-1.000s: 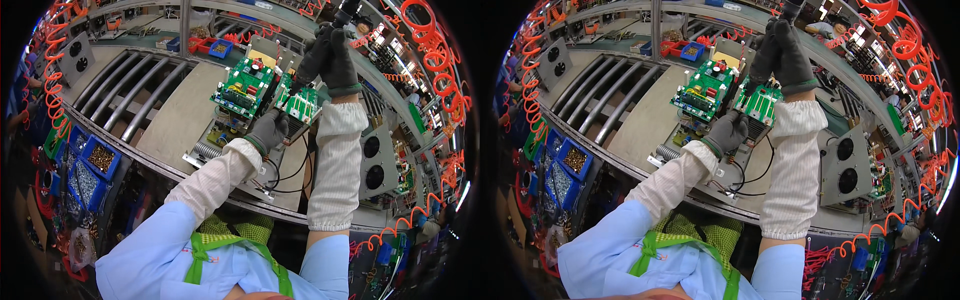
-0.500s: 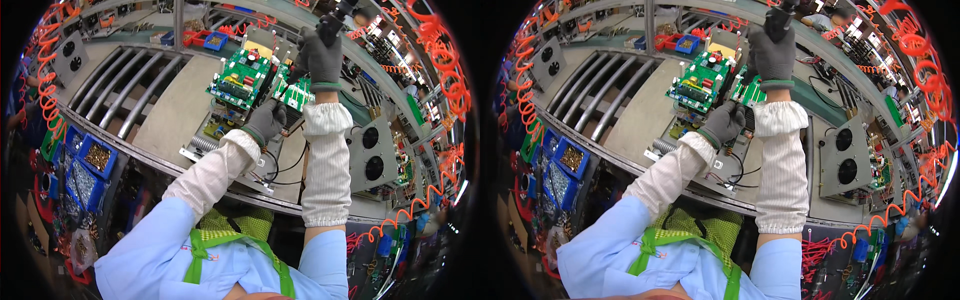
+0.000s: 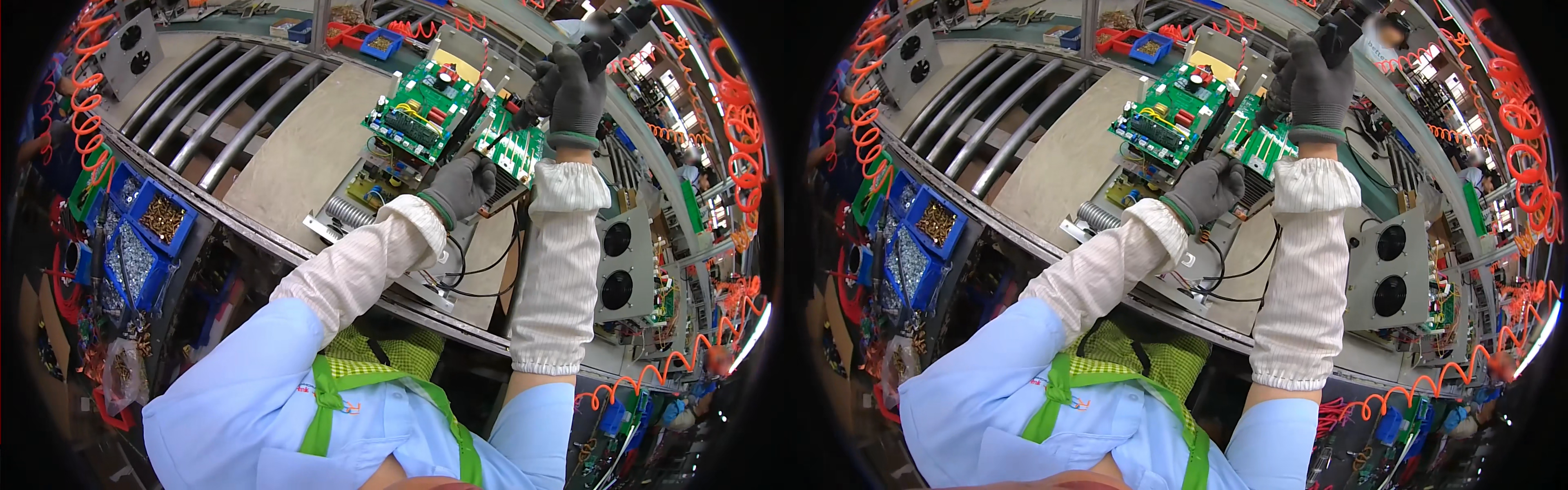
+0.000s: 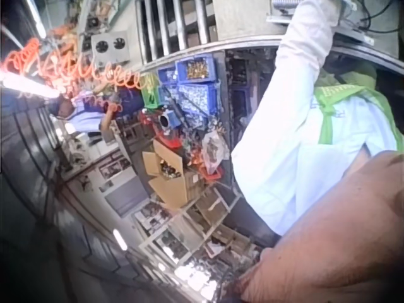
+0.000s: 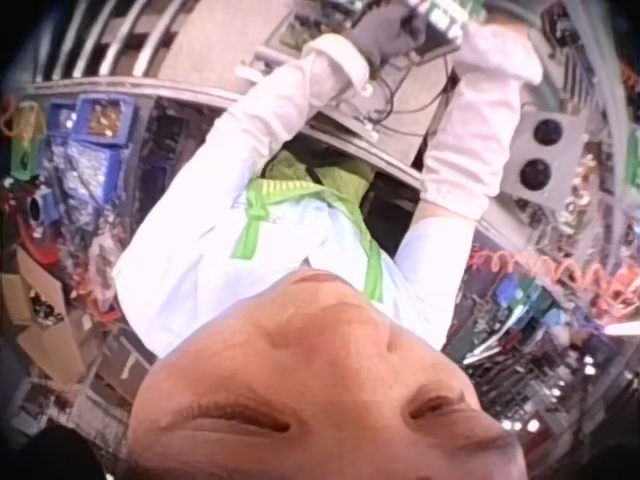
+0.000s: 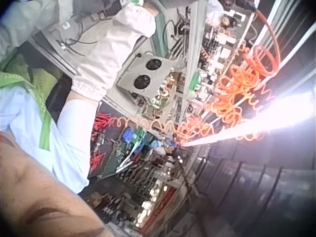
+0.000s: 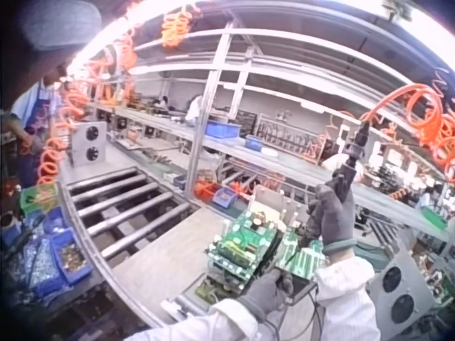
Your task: The person assembles electronic components on a circuit board using a soldering iron and pliers. They connect wires to the board, secure components, and manipulate small parts within a metal chassis.
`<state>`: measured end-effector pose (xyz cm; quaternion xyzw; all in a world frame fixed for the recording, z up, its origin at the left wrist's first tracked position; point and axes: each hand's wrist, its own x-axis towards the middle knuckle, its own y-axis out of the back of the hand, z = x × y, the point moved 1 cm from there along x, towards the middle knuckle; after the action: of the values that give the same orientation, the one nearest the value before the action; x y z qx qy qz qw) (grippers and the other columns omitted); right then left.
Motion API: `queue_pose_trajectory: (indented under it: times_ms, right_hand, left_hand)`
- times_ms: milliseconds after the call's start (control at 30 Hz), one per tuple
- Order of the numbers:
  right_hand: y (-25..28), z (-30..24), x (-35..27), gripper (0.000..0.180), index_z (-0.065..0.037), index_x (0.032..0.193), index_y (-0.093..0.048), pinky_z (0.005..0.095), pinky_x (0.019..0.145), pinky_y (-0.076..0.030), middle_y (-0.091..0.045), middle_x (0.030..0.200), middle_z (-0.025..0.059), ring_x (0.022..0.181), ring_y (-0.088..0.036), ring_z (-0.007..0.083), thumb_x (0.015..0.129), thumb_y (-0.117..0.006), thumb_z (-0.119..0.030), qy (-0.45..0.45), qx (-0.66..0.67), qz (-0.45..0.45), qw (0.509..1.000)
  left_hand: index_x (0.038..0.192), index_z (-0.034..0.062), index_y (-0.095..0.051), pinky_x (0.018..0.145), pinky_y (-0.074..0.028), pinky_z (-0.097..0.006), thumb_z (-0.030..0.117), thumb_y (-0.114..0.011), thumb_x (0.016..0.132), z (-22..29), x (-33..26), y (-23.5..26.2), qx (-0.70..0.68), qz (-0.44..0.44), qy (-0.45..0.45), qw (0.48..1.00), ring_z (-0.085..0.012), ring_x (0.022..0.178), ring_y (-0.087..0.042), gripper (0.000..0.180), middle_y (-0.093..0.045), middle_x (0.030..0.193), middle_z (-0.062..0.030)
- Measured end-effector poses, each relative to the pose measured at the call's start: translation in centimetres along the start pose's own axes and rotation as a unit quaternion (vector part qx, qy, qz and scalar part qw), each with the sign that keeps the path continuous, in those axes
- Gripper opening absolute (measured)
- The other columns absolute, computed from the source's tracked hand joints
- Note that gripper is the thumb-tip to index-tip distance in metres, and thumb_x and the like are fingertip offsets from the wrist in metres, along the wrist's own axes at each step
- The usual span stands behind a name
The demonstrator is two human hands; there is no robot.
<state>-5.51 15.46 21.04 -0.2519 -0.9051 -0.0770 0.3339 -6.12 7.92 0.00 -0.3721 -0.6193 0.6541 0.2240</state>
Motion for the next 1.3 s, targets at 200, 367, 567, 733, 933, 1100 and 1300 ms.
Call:
queue_pose_trajectory:
  times_ms: [200, 367, 567, 733, 933, 1100, 1300]
  right_hand:
    - [0.0, 0.3, -0.1, 0.029, 0.000, 0.098, -0.056, 0.0306, 0.048, -0.047, -0.057, 0.063, 0.0085, 0.058, -0.062, 0.0197, 0.081, -0.068, -0.021, -0.012, 0.026, 0.008, 1.000]
    - [0.3, -0.2, -0.1, 0.032, -0.004, 0.103, -0.051, 0.0306, 0.049, -0.047, -0.059, 0.066, 0.0091, 0.056, -0.060, 0.0169, 0.081, -0.071, -0.018, 0.003, 0.044, -0.020, 0.999]
    - [-0.4, -1.1, 0.1, 0.040, -0.005, 0.111, -0.048, 0.0302, 0.056, -0.051, -0.060, 0.082, 0.0064, 0.063, -0.063, 0.0174, 0.085, -0.073, -0.023, 0.100, 0.032, 0.001, 0.994]
    - [-0.5, -1.4, 0.3, 0.051, -0.003, 0.108, -0.049, 0.0323, 0.059, -0.054, -0.061, 0.081, 0.0081, 0.064, -0.064, 0.0196, 0.089, -0.064, -0.047, 0.168, -0.025, 0.018, 0.985]
    - [-1.0, -1.7, 0.1, 0.057, -0.007, 0.101, -0.050, 0.0263, 0.043, -0.042, -0.059, 0.072, 0.0077, 0.058, -0.060, 0.0164, 0.089, -0.055, -0.062, 0.034, 0.096, -0.034, 0.994]
    - [0.6, -1.2, 1.8, 0.079, -0.001, 0.107, -0.057, 0.0349, 0.060, -0.053, -0.065, 0.077, 0.0117, 0.068, -0.063, 0.0234, 0.084, -0.044, -0.076, -0.076, 0.103, -0.088, 0.988]
    - [0.2, -1.5, 1.8, 0.080, 0.000, 0.102, -0.060, 0.0394, 0.065, -0.054, -0.065, 0.080, 0.0140, 0.073, -0.064, 0.0283, 0.085, -0.041, -0.076, -0.105, 0.105, 0.044, 0.988]
  left_hand:
    - [0.103, 0.0049, -0.055, 0.060, -0.054, -0.026, 0.016, -0.053, 0.098, -0.1, 0.1, 0.0, -0.003, -0.004, 0.006, 1.000, -0.0152, 0.072, -0.058, 0.012, -0.058, 0.085, -0.0057]
    - [0.104, 0.0050, -0.055, 0.060, -0.054, -0.026, 0.015, -0.054, 0.098, -0.2, -0.6, -0.5, -0.009, 0.003, -0.005, 1.000, -0.0153, 0.073, -0.058, 0.012, -0.058, 0.087, -0.0056]
    - [0.107, 0.0032, -0.055, 0.066, -0.053, -0.026, 0.014, -0.048, 0.100, -0.1, -0.2, -0.2, 0.005, -0.008, -0.016, 1.000, -0.0159, 0.079, -0.058, 0.015, -0.057, 0.094, -0.0074]
    - [0.108, 0.0029, -0.055, 0.063, -0.054, -0.025, 0.014, -0.048, 0.100, -0.2, 0.2, 0.0, 0.000, -0.005, -0.010, 1.000, -0.0149, 0.076, -0.058, 0.015, -0.057, 0.091, -0.0072]
    - [0.105, 0.0038, -0.053, 0.058, -0.055, -0.025, 0.013, -0.051, 0.098, -0.4, -0.6, -0.4, -0.007, -0.015, -0.021, 1.000, -0.0158, 0.074, -0.059, 0.012, -0.057, 0.089, -0.0074]
    - [0.110, 0.0041, -0.055, 0.063, -0.055, -0.026, 0.014, -0.048, 0.100, -0.4, -0.2, -0.1, -0.007, -0.008, -0.009, 1.000, -0.0153, 0.077, -0.061, 0.016, -0.060, 0.091, -0.0072]
    - [0.108, 0.0047, -0.056, 0.063, -0.055, -0.025, 0.014, -0.049, 0.100, -0.3, 0.8, 0.4, 0.007, -0.022, -0.004, 1.000, -0.0149, 0.076, -0.061, 0.015, -0.060, 0.091, -0.0065]
